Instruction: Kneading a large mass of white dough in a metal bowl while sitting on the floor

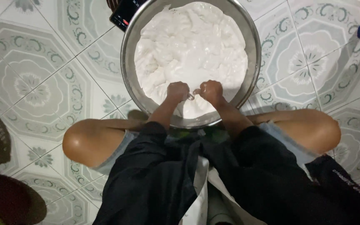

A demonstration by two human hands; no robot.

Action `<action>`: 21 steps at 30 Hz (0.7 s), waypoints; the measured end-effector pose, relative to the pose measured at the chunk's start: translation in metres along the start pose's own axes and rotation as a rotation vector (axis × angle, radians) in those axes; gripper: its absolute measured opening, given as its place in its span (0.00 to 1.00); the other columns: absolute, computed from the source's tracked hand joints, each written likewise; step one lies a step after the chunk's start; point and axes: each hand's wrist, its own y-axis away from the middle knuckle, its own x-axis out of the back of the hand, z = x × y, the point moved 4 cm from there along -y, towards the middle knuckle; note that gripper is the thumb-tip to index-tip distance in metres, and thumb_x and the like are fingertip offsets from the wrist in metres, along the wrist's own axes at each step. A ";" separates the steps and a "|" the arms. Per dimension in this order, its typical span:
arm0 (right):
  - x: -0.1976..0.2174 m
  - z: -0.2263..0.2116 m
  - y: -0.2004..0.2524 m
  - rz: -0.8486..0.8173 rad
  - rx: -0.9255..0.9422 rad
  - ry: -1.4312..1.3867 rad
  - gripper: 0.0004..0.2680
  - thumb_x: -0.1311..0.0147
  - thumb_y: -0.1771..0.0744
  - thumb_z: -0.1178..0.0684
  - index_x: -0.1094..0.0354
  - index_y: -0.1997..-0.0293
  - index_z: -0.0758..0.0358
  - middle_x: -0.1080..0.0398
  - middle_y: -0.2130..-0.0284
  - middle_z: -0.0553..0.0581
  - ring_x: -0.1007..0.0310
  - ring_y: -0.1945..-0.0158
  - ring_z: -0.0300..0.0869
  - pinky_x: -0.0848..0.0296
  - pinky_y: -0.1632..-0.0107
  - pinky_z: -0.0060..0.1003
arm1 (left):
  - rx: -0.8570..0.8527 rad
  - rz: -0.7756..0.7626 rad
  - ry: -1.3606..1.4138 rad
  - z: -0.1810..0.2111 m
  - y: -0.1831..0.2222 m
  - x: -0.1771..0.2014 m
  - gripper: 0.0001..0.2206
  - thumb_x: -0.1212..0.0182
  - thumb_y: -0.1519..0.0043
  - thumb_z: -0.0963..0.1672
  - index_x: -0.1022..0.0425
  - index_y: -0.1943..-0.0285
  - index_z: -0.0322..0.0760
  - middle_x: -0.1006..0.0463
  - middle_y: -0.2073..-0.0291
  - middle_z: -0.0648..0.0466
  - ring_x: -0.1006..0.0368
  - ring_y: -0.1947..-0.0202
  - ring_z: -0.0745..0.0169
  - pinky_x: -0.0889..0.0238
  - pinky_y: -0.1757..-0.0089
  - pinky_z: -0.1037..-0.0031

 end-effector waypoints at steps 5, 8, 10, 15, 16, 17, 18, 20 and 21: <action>-0.053 0.018 -0.024 0.093 0.069 -0.091 0.16 0.55 0.32 0.45 0.28 0.81 0.56 0.27 0.82 0.59 0.22 0.73 0.53 0.26 0.69 0.46 | 0.025 0.021 0.025 -0.004 -0.016 -0.022 0.10 0.44 0.35 0.47 0.16 0.64 0.50 0.15 0.65 0.53 0.18 0.54 0.50 0.27 0.53 0.57; -0.022 -0.004 -0.037 -0.129 -0.020 -0.045 0.14 0.52 0.34 0.45 0.30 0.81 0.55 0.29 0.85 0.56 0.23 0.76 0.48 0.26 0.71 0.45 | 0.024 -0.014 0.054 0.006 -0.002 0.006 0.10 0.43 0.36 0.46 0.16 0.65 0.47 0.15 0.69 0.53 0.17 0.58 0.53 0.26 0.56 0.59; -0.035 -0.002 -0.056 -0.194 -0.089 -0.080 0.13 0.54 0.34 0.47 0.29 0.79 0.57 0.29 0.83 0.56 0.23 0.75 0.49 0.25 0.69 0.46 | 0.016 -0.045 0.045 0.011 -0.001 0.021 0.09 0.42 0.36 0.46 0.16 0.64 0.45 0.15 0.69 0.52 0.17 0.58 0.52 0.26 0.56 0.57; 0.012 -0.030 -0.069 -0.532 -0.182 0.028 0.14 0.61 0.31 0.54 0.23 0.53 0.62 0.22 0.56 0.59 0.22 0.47 0.56 0.28 0.47 0.56 | 0.033 -0.147 -0.029 0.021 0.009 0.060 0.07 0.42 0.36 0.43 0.16 0.61 0.43 0.17 0.69 0.55 0.18 0.60 0.55 0.27 0.57 0.59; 0.022 -0.035 -0.066 -0.541 -0.226 0.006 0.15 0.62 0.31 0.52 0.23 0.51 0.62 0.22 0.53 0.59 0.24 0.44 0.57 0.30 0.44 0.57 | 0.061 -0.154 0.005 0.017 0.005 0.055 0.07 0.41 0.36 0.44 0.16 0.60 0.46 0.17 0.68 0.57 0.18 0.59 0.56 0.27 0.56 0.60; 0.034 -0.037 -0.063 -0.545 -0.262 -0.003 0.16 0.63 0.31 0.51 0.23 0.49 0.62 0.23 0.49 0.59 0.26 0.40 0.58 0.31 0.42 0.59 | 0.094 -0.150 0.051 0.017 0.001 0.051 0.06 0.40 0.35 0.46 0.16 0.59 0.49 0.17 0.68 0.58 0.18 0.59 0.57 0.28 0.56 0.60; 0.008 -0.029 -0.064 -0.541 -0.257 0.010 0.16 0.63 0.31 0.51 0.23 0.49 0.62 0.23 0.49 0.59 0.26 0.40 0.58 0.31 0.42 0.59 | 0.096 -0.142 0.061 0.019 0.010 0.055 0.06 0.40 0.35 0.46 0.16 0.59 0.49 0.17 0.68 0.58 0.18 0.59 0.57 0.28 0.56 0.60; -0.027 -0.008 -0.083 -0.405 -0.233 -0.039 0.15 0.60 0.34 0.51 0.21 0.54 0.60 0.21 0.56 0.60 0.23 0.46 0.59 0.29 0.46 0.60 | 0.072 -0.226 0.143 0.025 0.018 0.074 0.10 0.45 0.35 0.42 0.16 0.57 0.36 0.16 0.61 0.46 0.19 0.53 0.44 0.30 0.52 0.50; -0.024 -0.003 -0.081 -0.382 -0.242 -0.031 0.15 0.60 0.34 0.51 0.21 0.54 0.60 0.21 0.56 0.60 0.23 0.46 0.59 0.29 0.46 0.60 | 0.057 -0.205 0.138 0.021 0.004 0.060 0.10 0.45 0.35 0.42 0.16 0.57 0.36 0.16 0.61 0.46 0.19 0.53 0.44 0.30 0.52 0.50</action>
